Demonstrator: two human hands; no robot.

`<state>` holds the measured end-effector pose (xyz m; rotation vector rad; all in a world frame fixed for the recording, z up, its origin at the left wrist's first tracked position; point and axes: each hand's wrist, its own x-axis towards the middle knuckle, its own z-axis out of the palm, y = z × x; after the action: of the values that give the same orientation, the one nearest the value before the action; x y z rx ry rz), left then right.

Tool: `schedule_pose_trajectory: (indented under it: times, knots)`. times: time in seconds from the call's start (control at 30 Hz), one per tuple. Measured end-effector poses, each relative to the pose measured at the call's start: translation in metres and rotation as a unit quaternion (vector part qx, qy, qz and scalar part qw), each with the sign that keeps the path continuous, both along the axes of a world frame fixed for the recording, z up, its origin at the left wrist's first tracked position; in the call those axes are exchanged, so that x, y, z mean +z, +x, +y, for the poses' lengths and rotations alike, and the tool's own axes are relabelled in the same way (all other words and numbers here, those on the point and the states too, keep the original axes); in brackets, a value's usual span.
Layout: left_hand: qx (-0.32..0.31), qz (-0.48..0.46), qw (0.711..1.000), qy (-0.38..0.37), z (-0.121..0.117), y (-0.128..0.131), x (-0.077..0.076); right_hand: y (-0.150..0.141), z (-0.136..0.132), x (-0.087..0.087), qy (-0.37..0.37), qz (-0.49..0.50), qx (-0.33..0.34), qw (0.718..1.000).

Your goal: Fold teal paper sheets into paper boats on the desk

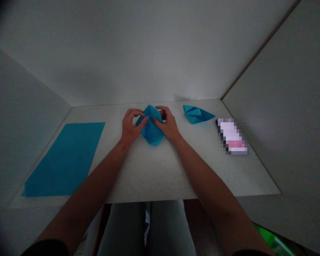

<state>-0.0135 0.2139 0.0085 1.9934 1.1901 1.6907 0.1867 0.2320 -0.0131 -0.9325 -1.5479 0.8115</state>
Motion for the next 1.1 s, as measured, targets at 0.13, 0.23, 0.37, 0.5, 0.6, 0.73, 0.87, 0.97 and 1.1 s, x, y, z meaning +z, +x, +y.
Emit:
schedule_pose_trajectory:
  times: [0.13,0.23,0.37,0.5,0.6,0.73,0.87,0.97,1.1]
  knots:
    - [0.03,0.037,0.999,0.002,0.0,-0.001,-0.001,-0.003,-0.005,0.004,0.028,0.006,0.032,0.999]
    - [0.043,0.035,0.998,-0.015,0.001,-0.003,-0.002,-0.003,-0.007,0.005,0.034,-0.002,0.049,0.998]
    - [0.043,0.05,0.998,-0.022,0.002,-0.004,-0.003,-0.003,-0.01,0.005,0.042,-0.011,0.064,0.997]
    - [0.046,0.051,0.998,-0.016,0.002,-0.003,-0.004,-0.004,-0.013,0.005,0.041,-0.032,0.082,0.995]
    - [0.049,0.037,0.998,-0.021,0.002,-0.002,-0.004,-0.004,-0.013,0.005,0.05,-0.05,0.074,0.995]
    - [0.035,-0.008,0.999,-0.016,0.003,-0.002,-0.002,-0.001,-0.01,0.005,0.046,-0.078,0.03,0.995]
    - [0.04,-0.047,0.998,-0.013,0.002,-0.001,0.003,0.002,-0.006,0.005,-0.002,-0.114,0.002,0.993]
    - [0.049,-0.081,0.995,-0.015,0.0,-0.001,0.005,0.003,-0.004,0.006,0.013,-0.118,-0.032,0.992]
    - [0.086,-0.154,0.983,-0.039,0.004,-0.003,0.0,0.005,0.0,0.006,0.021,-0.068,-0.069,0.995]
